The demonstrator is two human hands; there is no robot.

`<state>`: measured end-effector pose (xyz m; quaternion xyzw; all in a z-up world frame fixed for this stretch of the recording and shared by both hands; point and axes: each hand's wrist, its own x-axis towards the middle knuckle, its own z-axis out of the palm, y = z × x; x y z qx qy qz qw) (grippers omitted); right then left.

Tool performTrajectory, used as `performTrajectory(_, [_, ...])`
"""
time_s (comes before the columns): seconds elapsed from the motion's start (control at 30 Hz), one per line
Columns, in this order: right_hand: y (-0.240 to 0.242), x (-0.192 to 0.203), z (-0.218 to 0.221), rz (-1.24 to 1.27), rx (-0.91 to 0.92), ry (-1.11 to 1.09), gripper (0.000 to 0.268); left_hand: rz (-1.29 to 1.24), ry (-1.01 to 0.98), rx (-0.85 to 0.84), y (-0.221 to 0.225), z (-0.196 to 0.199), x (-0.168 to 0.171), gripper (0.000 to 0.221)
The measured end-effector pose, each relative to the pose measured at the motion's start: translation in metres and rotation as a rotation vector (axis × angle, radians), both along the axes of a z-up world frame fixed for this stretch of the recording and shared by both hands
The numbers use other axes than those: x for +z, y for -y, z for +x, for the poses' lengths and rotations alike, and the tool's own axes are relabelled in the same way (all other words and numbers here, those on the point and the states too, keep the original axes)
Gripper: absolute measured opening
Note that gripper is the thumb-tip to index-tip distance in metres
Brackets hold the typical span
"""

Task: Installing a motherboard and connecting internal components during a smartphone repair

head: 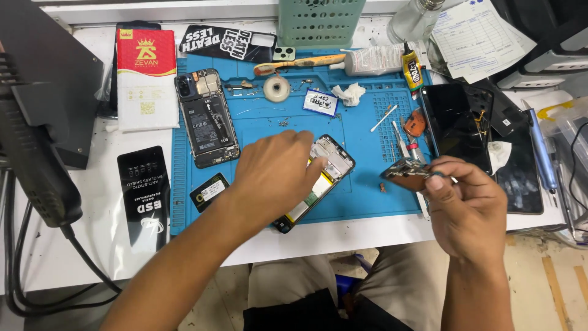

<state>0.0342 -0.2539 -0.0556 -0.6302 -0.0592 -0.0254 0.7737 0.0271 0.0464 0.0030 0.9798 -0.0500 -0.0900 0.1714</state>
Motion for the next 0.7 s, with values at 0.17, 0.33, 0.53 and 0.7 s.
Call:
performTrajectory(0.17, [0.005,-0.005,-0.002,0.063,-0.062,0.012,0.016,0.190,0.108,0.051,0.016,-0.017,-0.052,0.085])
performTrajectory(0.33, [0.007,-0.008,-0.006,-0.030,-0.145,0.017,0.017,0.233,0.115,0.077,0.020,-0.010,-0.059,0.094])
performTrajectory(0.53, [0.006,-0.009,-0.013,-0.063,-0.201,0.066,0.017,-0.027,-0.156,0.099,0.011,-0.003,-0.026,0.084])
performTrajectory(0.7, [0.011,-0.006,-0.023,0.041,-0.175,0.094,0.015,-0.060,-0.284,0.121,0.017,-0.010,-0.009,0.069])
